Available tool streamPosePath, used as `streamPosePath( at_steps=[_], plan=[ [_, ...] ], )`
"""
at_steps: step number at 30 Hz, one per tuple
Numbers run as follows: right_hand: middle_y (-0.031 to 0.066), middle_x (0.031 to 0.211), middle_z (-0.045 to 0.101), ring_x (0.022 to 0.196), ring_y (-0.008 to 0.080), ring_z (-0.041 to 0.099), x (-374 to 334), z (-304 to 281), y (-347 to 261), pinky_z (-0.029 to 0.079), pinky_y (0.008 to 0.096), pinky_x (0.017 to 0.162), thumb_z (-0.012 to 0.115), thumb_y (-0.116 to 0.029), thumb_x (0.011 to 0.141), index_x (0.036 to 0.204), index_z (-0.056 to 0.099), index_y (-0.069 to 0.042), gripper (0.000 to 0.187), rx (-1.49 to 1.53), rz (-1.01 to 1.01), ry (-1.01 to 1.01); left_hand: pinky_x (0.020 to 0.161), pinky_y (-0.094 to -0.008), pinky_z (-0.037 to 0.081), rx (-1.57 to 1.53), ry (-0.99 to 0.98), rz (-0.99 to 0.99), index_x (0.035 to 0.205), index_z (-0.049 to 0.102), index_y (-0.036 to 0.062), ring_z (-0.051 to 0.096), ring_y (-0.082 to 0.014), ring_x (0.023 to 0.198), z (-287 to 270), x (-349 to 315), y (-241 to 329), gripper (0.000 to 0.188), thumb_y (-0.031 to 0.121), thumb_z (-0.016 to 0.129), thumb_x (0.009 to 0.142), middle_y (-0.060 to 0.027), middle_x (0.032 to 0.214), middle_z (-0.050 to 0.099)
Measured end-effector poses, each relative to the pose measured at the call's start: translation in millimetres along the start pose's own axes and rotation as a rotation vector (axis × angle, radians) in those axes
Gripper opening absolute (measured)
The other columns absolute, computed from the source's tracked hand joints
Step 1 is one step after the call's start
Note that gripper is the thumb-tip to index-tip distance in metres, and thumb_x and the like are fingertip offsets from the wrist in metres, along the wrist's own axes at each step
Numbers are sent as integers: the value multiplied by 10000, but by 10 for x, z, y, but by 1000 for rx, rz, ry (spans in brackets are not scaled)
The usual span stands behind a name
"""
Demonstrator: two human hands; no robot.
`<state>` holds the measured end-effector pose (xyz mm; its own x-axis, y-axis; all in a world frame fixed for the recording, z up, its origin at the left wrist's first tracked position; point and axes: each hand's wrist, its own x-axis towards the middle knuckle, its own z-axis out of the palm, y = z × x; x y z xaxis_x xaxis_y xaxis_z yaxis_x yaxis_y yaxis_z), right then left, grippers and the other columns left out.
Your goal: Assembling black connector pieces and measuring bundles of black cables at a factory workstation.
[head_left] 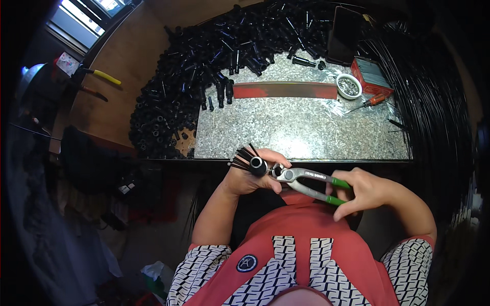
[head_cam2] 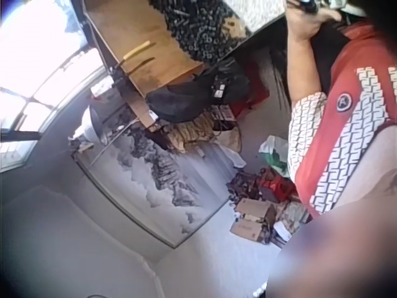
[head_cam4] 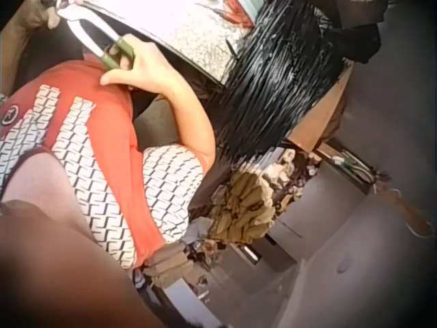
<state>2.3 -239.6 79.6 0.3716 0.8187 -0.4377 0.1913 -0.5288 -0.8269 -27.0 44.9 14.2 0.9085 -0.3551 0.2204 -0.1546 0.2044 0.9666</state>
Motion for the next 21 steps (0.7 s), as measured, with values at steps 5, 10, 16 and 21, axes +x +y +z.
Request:
streamPosePath(
  at_steps=[5,10,16,21],
  plan=[
    [168,997,504,881,372,541,17,121,66,448,436,744,691,-49,630,1209,397,-25,649,-586,-142,459,620,-208,412,-25,80,11,979,651,-7,543,-71,699,113,22,-6,643,367,869,504,-11,830,628],
    [190,1003,474,936,384,511,91,65,109,428,442,822,572,31,668,1278,360,-9,646,-566,-232,478,593,-190,400,-120,96,-37,1037,555,-16,520,-50,679,172,28,-29,741,423,844,515,-16,829,610],
    [198,1018,504,952,374,528,201,138,181,436,436,828,502,6,711,1225,402,1,523,-298,-186,292,536,-179,351,-100,181,-4,1041,540,-18,489,-43,624,202,-11,-84,787,510,810,523,5,762,575],
    [212,1008,538,949,383,544,306,218,215,438,447,814,505,-22,747,1155,441,13,415,-209,-171,276,505,-183,338,-128,277,70,1033,540,-33,467,-41,575,238,-40,-169,767,542,791,592,30,677,516]
  ],
)
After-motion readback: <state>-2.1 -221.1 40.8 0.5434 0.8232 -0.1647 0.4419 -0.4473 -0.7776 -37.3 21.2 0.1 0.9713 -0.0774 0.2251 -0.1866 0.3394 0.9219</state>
